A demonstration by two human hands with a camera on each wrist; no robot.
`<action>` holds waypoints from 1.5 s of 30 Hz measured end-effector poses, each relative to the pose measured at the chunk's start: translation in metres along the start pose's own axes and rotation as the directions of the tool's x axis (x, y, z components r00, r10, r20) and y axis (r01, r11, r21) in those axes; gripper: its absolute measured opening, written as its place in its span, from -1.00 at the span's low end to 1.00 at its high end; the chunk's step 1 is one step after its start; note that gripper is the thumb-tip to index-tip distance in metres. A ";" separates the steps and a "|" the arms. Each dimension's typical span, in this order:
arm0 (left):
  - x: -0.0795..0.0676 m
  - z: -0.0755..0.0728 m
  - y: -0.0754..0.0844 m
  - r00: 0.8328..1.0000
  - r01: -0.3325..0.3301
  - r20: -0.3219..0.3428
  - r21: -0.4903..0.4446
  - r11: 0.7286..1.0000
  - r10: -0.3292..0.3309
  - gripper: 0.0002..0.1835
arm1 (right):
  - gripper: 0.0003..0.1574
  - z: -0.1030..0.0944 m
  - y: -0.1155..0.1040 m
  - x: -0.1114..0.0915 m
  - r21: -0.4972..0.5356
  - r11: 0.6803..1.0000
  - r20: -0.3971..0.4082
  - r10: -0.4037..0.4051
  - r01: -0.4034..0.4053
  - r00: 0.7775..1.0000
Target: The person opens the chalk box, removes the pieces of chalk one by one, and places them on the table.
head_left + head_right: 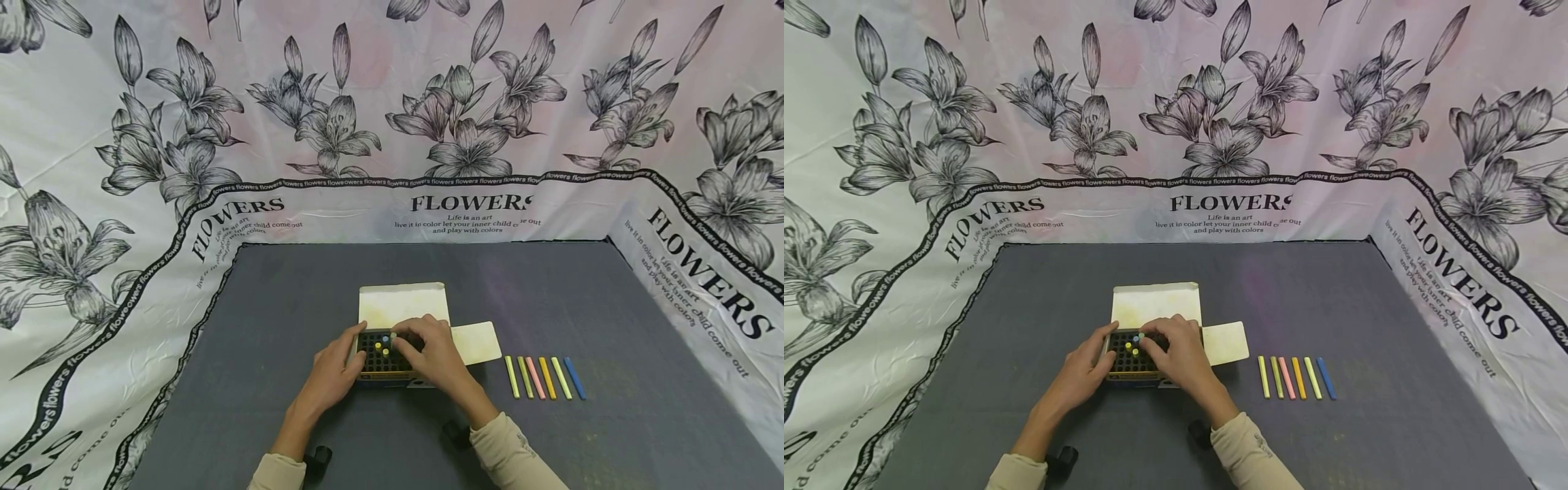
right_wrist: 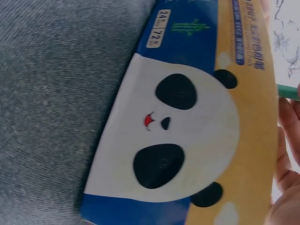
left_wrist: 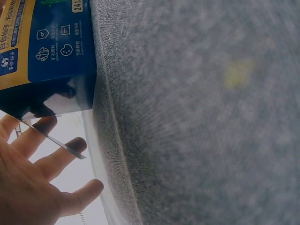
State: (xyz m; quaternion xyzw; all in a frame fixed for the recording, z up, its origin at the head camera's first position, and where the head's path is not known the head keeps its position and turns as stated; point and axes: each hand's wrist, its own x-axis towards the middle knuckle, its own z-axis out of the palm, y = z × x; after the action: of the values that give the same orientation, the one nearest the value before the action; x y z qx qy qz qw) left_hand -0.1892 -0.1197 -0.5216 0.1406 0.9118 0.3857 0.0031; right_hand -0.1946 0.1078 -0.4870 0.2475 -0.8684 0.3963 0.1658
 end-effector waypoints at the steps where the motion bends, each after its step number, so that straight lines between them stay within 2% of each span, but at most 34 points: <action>1: 0.000 0.000 0.000 1.000 0.001 0.000 0.002 1.000 -0.001 -0.42 | -0.81 -0.001 -0.001 0.000 0.010 1.000 -0.003 0.001 -0.001 1.000; 10: 0.000 0.001 0.000 1.000 -0.006 -0.006 0.008 1.000 0.006 -0.41 | -0.76 -0.014 -0.009 0.000 0.064 0.998 -0.054 0.033 -0.030 0.998; 18: 0.000 0.000 0.000 1.000 -0.008 -0.008 -0.002 1.000 0.008 -0.42 | -0.79 -0.032 -0.003 -0.002 0.074 0.997 -0.159 0.021 -0.010 0.987; 25: 0.000 0.000 0.001 1.000 -0.005 -0.012 0.005 1.000 0.005 -0.42 | -0.82 -0.058 0.007 -0.009 0.170 0.985 -0.306 0.067 -0.015 0.950; 30: -0.001 0.001 0.000 1.000 0.005 -0.001 -0.008 1.000 -0.005 -0.41 | -0.80 -0.082 0.010 -0.015 0.170 0.985 -0.398 0.083 -0.016 0.914; 33: -0.001 0.001 0.000 1.000 0.005 0.001 -0.018 1.000 -0.005 -0.42 | -0.79 -0.095 0.016 -0.022 0.159 0.987 -0.429 0.102 -0.036 0.898; 40: -0.002 0.002 0.001 1.000 0.000 -0.018 -0.023 1.000 0.000 -0.42 | -0.80 -0.119 0.034 -0.039 0.143 0.984 -0.452 0.160 -0.106 0.878; 45: -0.001 0.002 0.001 1.000 0.003 -0.019 -0.016 1.000 -0.004 -0.41 | -0.81 -0.130 0.039 -0.047 0.074 0.987 -0.480 0.158 -0.140 0.863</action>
State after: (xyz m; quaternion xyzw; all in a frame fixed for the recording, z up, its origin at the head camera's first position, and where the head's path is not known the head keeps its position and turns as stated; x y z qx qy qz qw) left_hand -0.1874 -0.1182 -0.5229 0.1353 0.9089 0.3944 -0.0036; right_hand -0.1662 0.2437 -0.4516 0.0756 -0.8084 0.4730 0.3421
